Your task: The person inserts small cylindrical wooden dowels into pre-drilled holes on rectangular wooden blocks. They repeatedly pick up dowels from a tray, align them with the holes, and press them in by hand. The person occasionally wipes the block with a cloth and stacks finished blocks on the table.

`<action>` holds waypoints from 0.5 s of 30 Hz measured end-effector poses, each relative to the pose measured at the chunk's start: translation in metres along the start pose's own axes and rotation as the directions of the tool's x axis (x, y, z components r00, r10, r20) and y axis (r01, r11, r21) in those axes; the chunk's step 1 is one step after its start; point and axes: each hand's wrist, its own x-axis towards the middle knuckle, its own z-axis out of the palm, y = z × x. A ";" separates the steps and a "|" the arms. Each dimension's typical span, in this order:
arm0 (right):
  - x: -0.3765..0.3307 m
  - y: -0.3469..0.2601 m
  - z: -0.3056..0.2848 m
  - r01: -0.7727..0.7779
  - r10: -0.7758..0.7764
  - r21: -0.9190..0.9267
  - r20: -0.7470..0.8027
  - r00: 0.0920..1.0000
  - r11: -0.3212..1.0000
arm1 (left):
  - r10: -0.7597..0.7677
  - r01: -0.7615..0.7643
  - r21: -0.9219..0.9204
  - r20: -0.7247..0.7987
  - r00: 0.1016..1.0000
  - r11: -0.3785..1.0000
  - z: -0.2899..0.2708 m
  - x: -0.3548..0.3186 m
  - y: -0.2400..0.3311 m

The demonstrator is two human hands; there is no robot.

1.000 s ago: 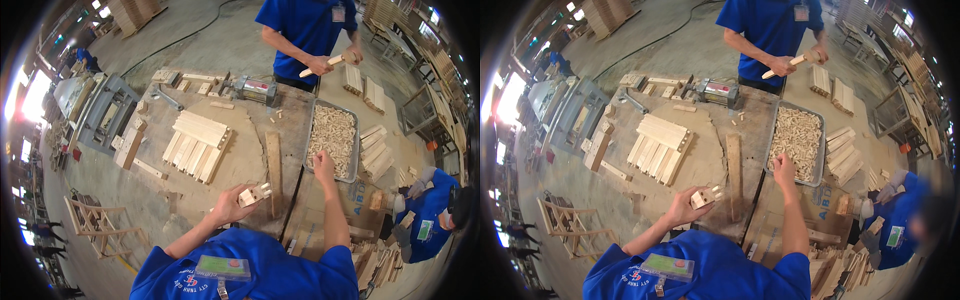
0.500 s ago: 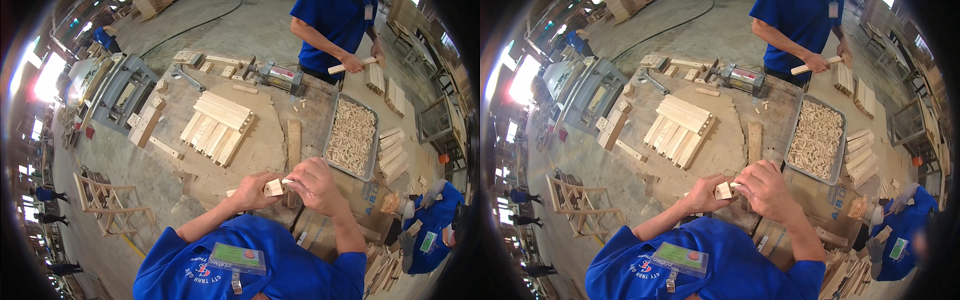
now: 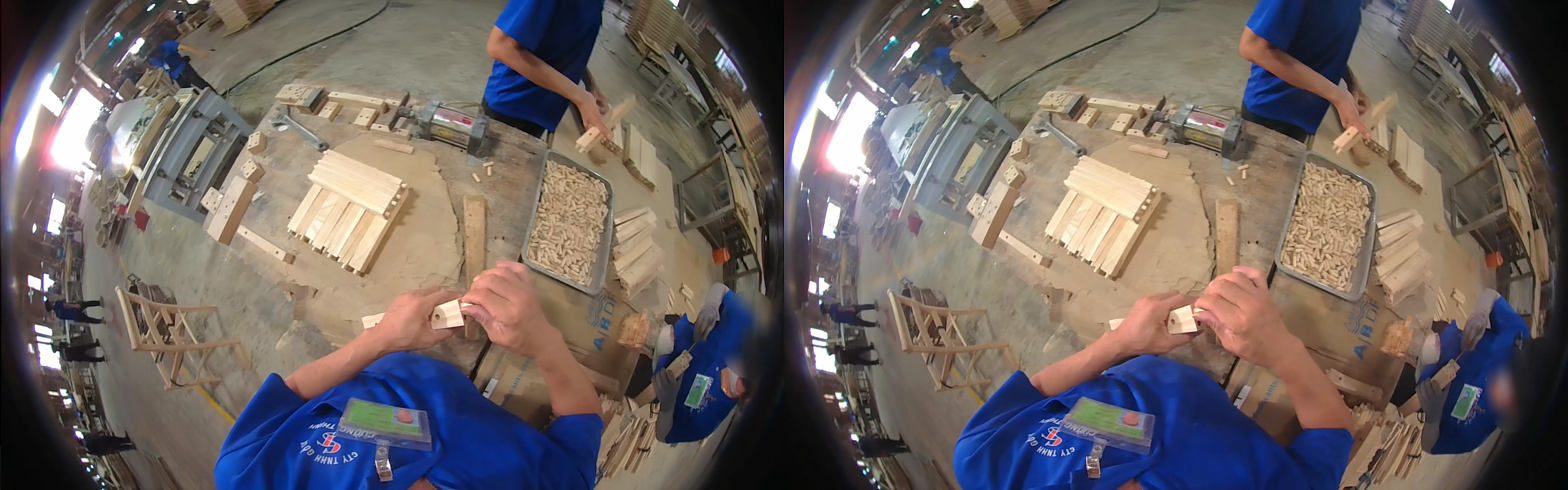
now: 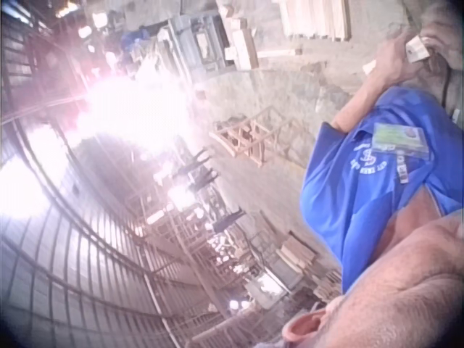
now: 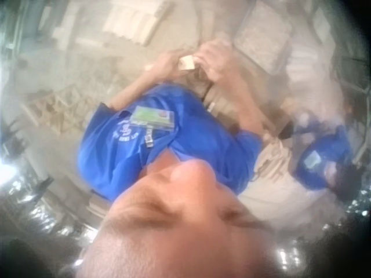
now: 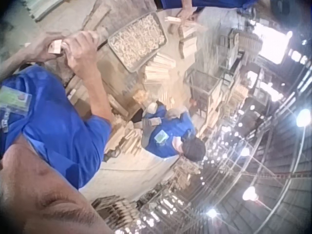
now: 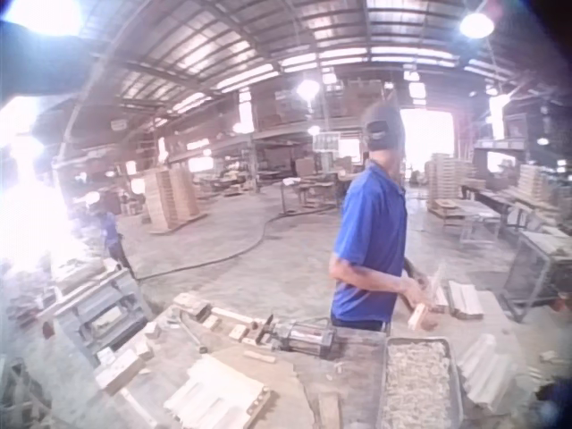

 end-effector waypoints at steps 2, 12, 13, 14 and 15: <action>0.002 0.003 -0.001 -0.033 0.036 0.088 -0.039 0.999 0.996 | 0.008 -0.009 -0.020 -0.039 0.999 1.000 -0.001 0.002 0.001; -0.094 0.239 0.026 -0.818 0.808 0.099 -0.263 0.528 0.567 | 0.000 -0.001 -0.049 -0.019 1.000 0.999 -0.003 0.007 -0.013; -0.097 0.243 0.035 -0.808 0.779 -0.011 -0.258 0.571 0.589 | -0.017 0.016 -0.062 -0.018 1.000 0.998 -0.002 0.006 -0.013; -0.099 0.250 0.041 -0.806 0.781 -0.084 -0.206 0.589 0.586 | -0.031 0.029 -0.076 -0.014 0.999 0.997 -0.002 0.006 -0.013; -0.093 0.251 0.049 -0.819 0.796 -0.125 -0.190 0.574 0.561 | -0.056 0.054 -0.084 -0.021 0.998 0.995 -0.001 0.005 -0.014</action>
